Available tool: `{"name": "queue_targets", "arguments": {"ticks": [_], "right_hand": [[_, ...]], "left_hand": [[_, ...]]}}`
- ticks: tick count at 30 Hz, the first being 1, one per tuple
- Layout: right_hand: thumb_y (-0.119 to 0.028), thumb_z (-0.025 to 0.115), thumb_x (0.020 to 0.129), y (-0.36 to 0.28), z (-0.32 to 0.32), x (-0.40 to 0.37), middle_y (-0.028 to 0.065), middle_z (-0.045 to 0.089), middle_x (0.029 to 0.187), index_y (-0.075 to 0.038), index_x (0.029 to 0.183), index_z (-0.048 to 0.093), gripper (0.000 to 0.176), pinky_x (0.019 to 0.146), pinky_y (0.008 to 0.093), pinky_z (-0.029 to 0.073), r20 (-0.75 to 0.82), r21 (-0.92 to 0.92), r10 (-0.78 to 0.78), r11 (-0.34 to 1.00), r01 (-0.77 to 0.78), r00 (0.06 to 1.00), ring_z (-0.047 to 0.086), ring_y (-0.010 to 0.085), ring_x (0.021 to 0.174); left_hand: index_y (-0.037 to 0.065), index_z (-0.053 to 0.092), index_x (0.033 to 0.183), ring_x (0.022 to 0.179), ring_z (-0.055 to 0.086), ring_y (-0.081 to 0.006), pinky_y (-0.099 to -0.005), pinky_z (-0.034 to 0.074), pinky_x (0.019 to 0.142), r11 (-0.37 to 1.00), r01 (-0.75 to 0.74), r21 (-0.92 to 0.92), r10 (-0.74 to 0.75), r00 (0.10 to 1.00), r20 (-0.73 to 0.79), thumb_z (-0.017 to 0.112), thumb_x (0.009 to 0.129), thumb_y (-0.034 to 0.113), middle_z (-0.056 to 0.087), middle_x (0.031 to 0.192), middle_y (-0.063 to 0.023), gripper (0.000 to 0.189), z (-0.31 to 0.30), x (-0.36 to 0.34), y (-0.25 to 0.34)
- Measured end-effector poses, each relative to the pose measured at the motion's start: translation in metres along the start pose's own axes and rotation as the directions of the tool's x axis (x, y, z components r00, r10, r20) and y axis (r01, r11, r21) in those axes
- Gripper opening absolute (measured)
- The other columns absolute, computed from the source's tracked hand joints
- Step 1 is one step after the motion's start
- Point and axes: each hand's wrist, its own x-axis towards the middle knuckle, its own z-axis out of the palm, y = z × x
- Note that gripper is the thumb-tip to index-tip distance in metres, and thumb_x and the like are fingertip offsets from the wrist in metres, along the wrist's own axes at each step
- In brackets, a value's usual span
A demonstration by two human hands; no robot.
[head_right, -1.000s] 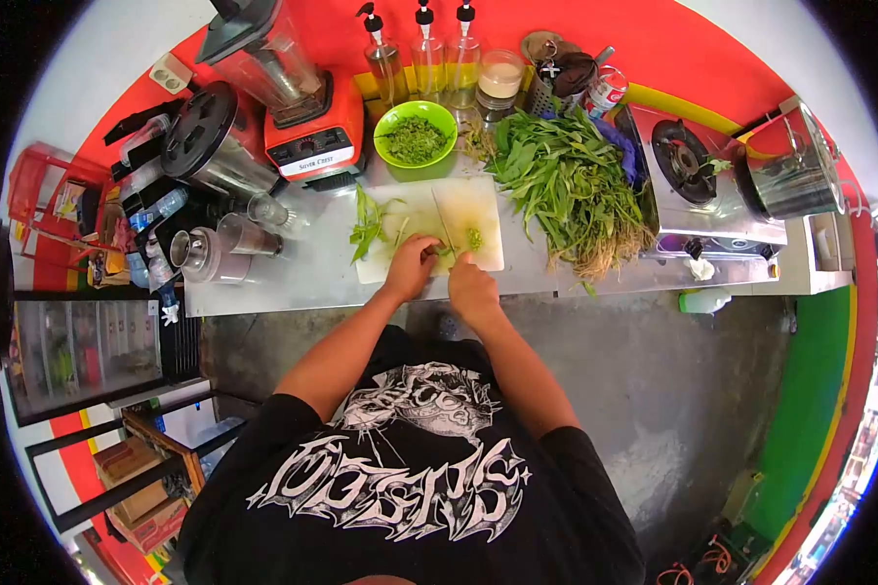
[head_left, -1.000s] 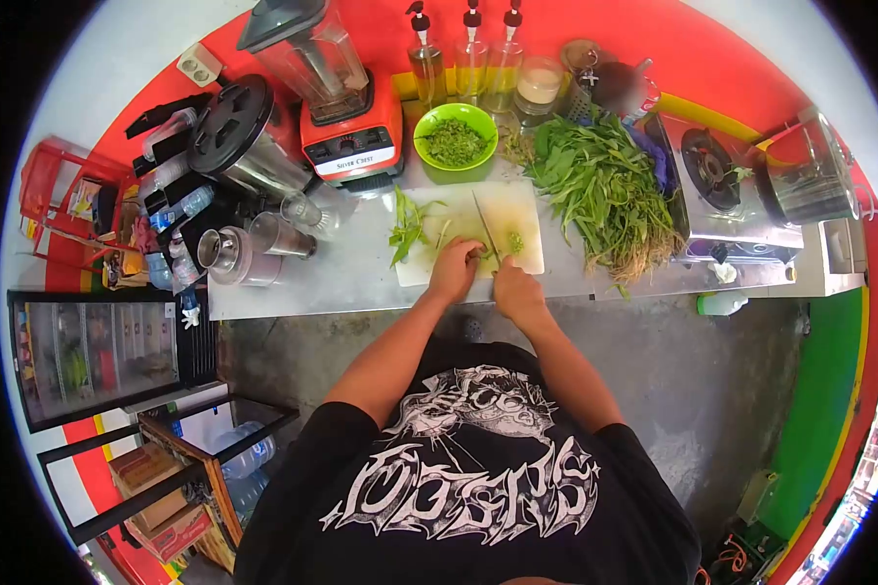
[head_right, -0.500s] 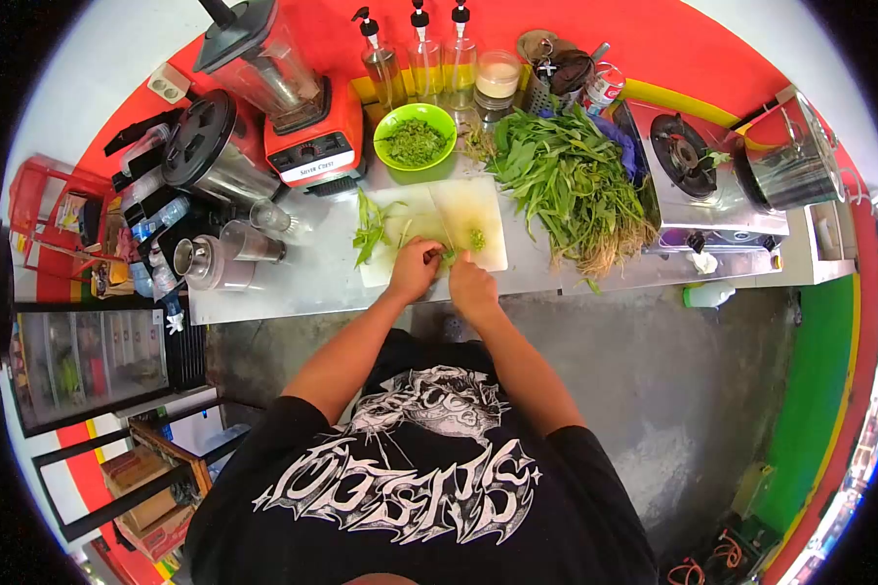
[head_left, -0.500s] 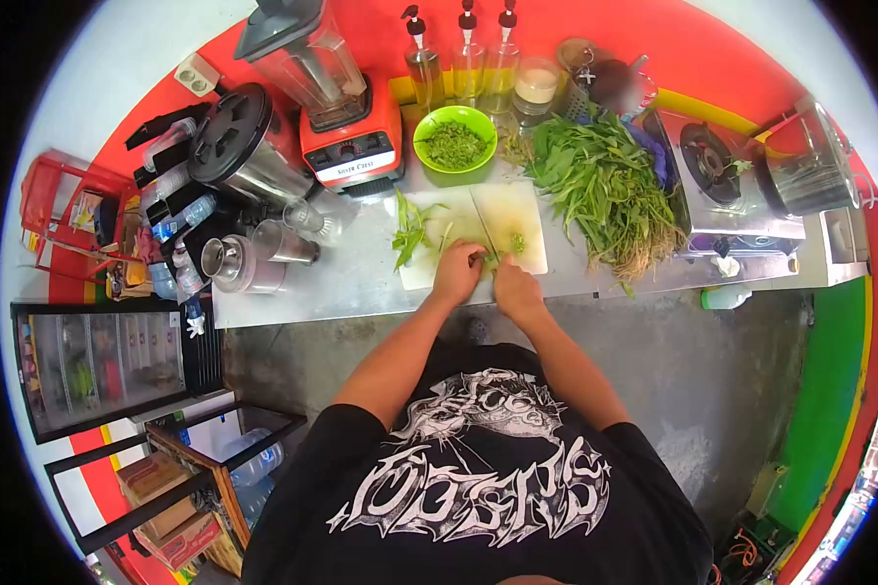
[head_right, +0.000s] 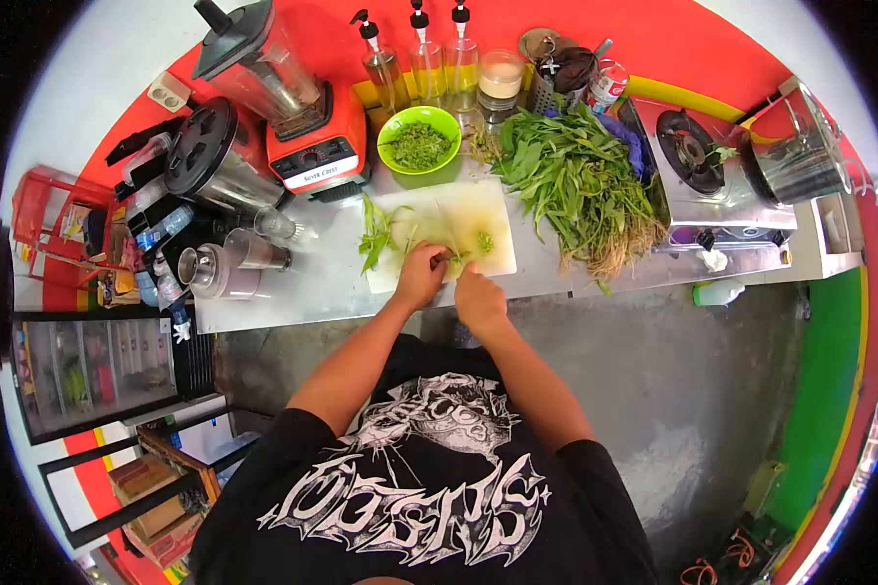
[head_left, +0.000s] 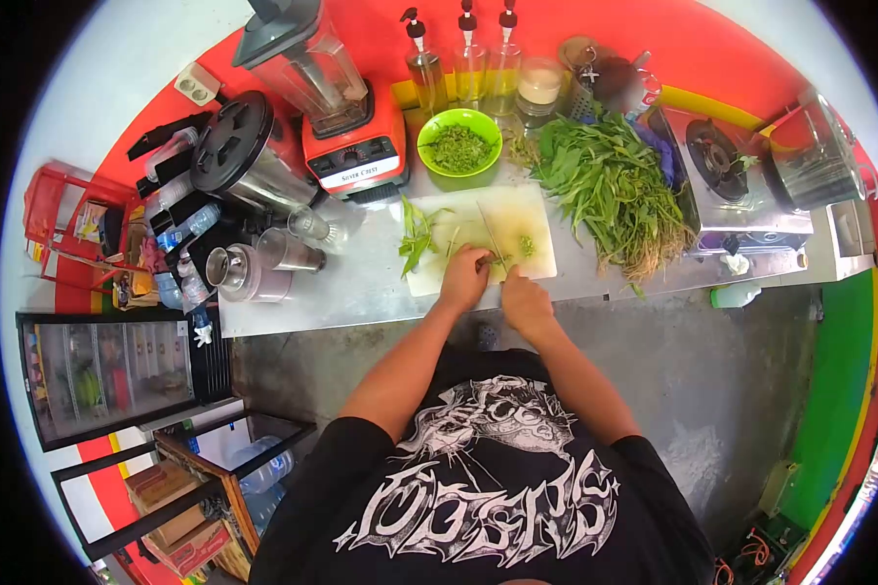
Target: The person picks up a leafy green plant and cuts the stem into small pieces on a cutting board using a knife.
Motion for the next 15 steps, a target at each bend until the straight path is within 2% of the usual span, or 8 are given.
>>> {"name": "queue_targets", "arguments": {"ticks": [2,3,6,7,9,12,15], "right_hand": [[-0.028,0.052,0.1,-0.002,0.005,0.003,0.0267,0.071,0.097,0.002,0.113,0.047,0.033,0.081,0.0522,0.056,0.003,0.14,0.088,0.986,-0.088,0.996,0.071,0.0435,0.092],[-0.029,0.05,0.101,0.001,0.001,0.001,0.0272,0.071,0.097,0.002,0.114,0.046,0.034,0.081,0.0523,0.056,0.016,0.059,0.022,0.998,-0.023,1.0,0.071,0.0427,0.092],[-0.029,0.049,0.101,0.003,-0.001,0.005,0.0272,0.071,0.096,0.002,0.114,0.047,0.034,0.08,0.0524,0.056,-0.034,0.071,-0.022,0.997,0.025,0.999,0.071,0.0425,0.092],[-0.029,0.049,0.101,0.001,-0.003,0.004,0.0272,0.071,0.096,0.002,0.114,0.047,0.034,0.08,0.0524,0.056,-0.037,0.068,-0.024,0.997,0.027,0.999,0.071,0.0425,0.092],[-0.025,0.049,0.1,-0.003,-0.005,-0.004,0.0277,0.07,0.098,0.002,0.114,0.048,0.03,0.081,0.0522,0.056,0.032,0.048,0.021,0.999,-0.023,0.999,0.071,0.0421,0.093],[-0.019,0.048,0.098,-0.009,-0.003,-0.007,0.0283,0.07,0.1,0.002,0.115,0.049,0.027,0.083,0.0518,0.056,0.048,0.078,0.088,0.993,-0.091,0.995,0.071,0.0427,0.095],[-0.015,0.048,0.097,-0.007,-0.013,-0.005,0.0291,0.07,0.102,0.002,0.116,0.048,0.026,0.085,0.0517,0.055,0.039,0.081,0.03,0.996,-0.033,0.999,0.07,0.0434,0.097]], "left_hand": [[0.002,0.071,0.098,0.08,0.063,-0.0324,-0.0412,0.051,0.074,0.999,0.016,-0.037,-0.018,0.999,-0.033,0.064,0.08,-0.001,0.061,0.09,-0.016,0.019,0.003,0.0,-0.002],[0.001,0.07,0.097,0.08,0.063,-0.0317,-0.0411,0.051,0.074,0.998,0.024,-0.065,-0.026,0.999,-0.03,0.064,0.08,-0.001,0.061,0.09,-0.0156,0.018,0.003,-0.001,-0.002],[0.001,0.07,0.097,0.081,0.064,-0.0306,-0.0399,0.052,0.075,1.0,-0.021,-0.007,0.021,1.0,-0.013,0.065,0.08,0.0,0.062,0.091,-0.0155,0.017,0.001,-0.001,-0.004],[0.001,0.07,0.097,0.081,0.064,-0.0306,-0.0399,0.052,0.075,1.0,-0.024,-0.009,0.024,1.0,-0.016,0.065,0.08,0.0,0.062,0.091,-0.0155,0.017,0.002,0.0,-0.005],[0.0,0.07,0.098,0.077,0.064,-0.0254,-0.0342,0.052,0.072,0.999,-0.032,0.004,0.032,0.999,-0.017,0.067,0.081,-0.002,0.061,0.088,-0.0135,0.017,0.002,0.0,-0.006],[0.001,0.07,0.098,0.076,0.065,-0.0259,-0.0351,0.053,0.072,0.999,-0.018,-0.032,0.017,0.999,-0.051,0.066,0.082,-0.001,0.061,0.088,-0.0138,0.017,0.004,0.0,-0.005],[0.001,0.07,0.099,0.078,0.065,-0.0281,-0.0373,0.053,0.074,1.0,0.012,-0.017,-0.013,1.0,-0.015,0.065,0.081,-0.001,0.062,0.09,-0.0151,0.019,0.002,0.003,-0.006]]}}
